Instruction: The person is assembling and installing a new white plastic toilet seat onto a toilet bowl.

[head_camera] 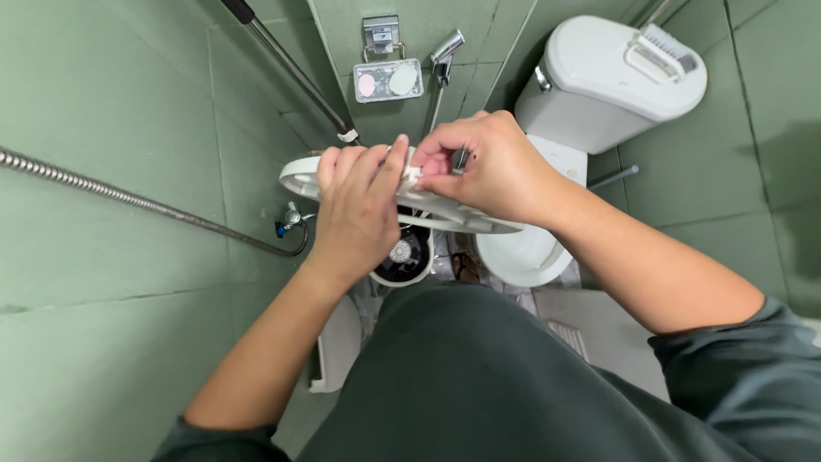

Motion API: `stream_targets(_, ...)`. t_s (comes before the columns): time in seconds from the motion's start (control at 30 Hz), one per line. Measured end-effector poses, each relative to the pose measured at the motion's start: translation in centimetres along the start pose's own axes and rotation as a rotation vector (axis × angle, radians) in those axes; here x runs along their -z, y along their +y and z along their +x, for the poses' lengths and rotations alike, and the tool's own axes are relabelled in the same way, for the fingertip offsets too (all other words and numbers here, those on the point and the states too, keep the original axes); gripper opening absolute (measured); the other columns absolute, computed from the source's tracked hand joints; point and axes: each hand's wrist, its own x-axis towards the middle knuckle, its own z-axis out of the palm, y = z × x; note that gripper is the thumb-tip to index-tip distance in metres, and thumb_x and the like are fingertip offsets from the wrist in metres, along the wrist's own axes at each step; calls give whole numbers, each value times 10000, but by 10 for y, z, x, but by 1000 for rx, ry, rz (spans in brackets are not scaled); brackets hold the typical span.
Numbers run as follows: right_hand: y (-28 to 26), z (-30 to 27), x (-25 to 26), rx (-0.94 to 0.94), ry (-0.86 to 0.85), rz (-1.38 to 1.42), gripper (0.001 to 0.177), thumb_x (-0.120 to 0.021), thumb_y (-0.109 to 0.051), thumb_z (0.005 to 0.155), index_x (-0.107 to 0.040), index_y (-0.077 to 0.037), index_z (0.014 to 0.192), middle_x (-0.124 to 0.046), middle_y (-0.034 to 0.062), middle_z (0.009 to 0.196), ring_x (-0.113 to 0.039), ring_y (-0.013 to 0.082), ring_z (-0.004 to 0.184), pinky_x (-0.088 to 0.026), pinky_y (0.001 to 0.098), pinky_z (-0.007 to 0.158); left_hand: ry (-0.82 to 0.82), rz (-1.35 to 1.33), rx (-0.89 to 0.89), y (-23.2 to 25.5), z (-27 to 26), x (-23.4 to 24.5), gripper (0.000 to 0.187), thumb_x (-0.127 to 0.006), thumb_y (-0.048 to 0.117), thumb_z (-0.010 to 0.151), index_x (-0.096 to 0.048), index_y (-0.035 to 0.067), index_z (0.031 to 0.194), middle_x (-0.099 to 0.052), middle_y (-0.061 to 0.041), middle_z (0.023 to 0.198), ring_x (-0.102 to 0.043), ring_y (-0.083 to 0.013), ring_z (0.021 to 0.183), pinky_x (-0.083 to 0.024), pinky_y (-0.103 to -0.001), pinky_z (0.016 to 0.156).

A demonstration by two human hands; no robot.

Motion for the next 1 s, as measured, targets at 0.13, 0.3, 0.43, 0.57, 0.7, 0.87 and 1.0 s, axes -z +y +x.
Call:
stream_targets(0.13, 45, 3, 41, -104, -144, 199, 186, -827, -108, 853, -766, -97, 1028, -768, 23, 906, -726, 103, 820, -580, 298, 754, 14, 23, 71, 10, 6, -12, 604, -649, -27, 832, -566, -20, 1430, -607, -142, 1191, -551, -331, 1130, -361, -511, 1069)
stream_targets(0.3, 84, 6, 92, 248, -454, 306, 757, -868, -123, 761, -529, -46, 1432, -625, 143, 1361, -583, 215, 1252, -475, 381, 1043, 70, 58, 198, 30, 11, -17, 604, -654, -32, 844, -559, 3, 1440, -620, -128, 1219, -562, -318, 1145, -354, -497, 1080)
stream_targets(0.43, 102, -7, 77, 366, -605, 243, 1086, -927, -183, 629, -350, -61, 1541, -546, 178, 1412, -555, 265, 1268, -469, 414, 1027, 139, 100, 338, 50, 4, -21, 600, -646, -43, 851, -562, 15, 1442, -630, -110, 1220, -567, -314, 1150, -350, -488, 1080)
stream_targets(0.57, 150, -22, 38, 147, -530, 103, 780, -884, -153, 709, -506, -100, 1389, -673, 120, 1155, -684, 218, 936, -559, 360, 815, 223, 152, 487, 72, -14, -23, 585, -660, -48, 869, -570, 27, 1443, -634, -102, 1202, -573, -304, 1150, -355, -479, 1082)
stream_targets(0.7, 170, -28, 3, 163, -468, 77, 262, -754, -37, 851, -728, -54, 1111, -706, 105, 842, -661, 183, 685, -535, 308, 633, 278, 232, 630, 96, -43, -21, 584, -689, -34, 882, -575, 46, 1450, -640, -103, 1214, -577, -302, 1163, -378, -455, 1080)
stream_targets(0.87, 146, -28, -27, 267, -565, 238, 216, -689, 17, 880, -709, -10, 1093, -691, 95, 838, -613, 166, 655, -503, 284, 595, 282, 247, 787, 129, -84, 2, 664, -709, 23, 826, -526, 12, 1464, -638, -140, 1223, -569, -338, 1150, -374, -465, 1075)
stream_targets(1.0, 141, -40, -58, 313, -675, 273, 207, -710, 12, 892, -716, -12, 1098, -714, 96, 833, -635, 159, 647, -509, 289, 586, 267, 93, 937, 157, -118, 26, 765, -685, 57, 743, -482, -23, 1476, -657, -162, 1099, -596, -338, 1010, -398, -445, 1014)
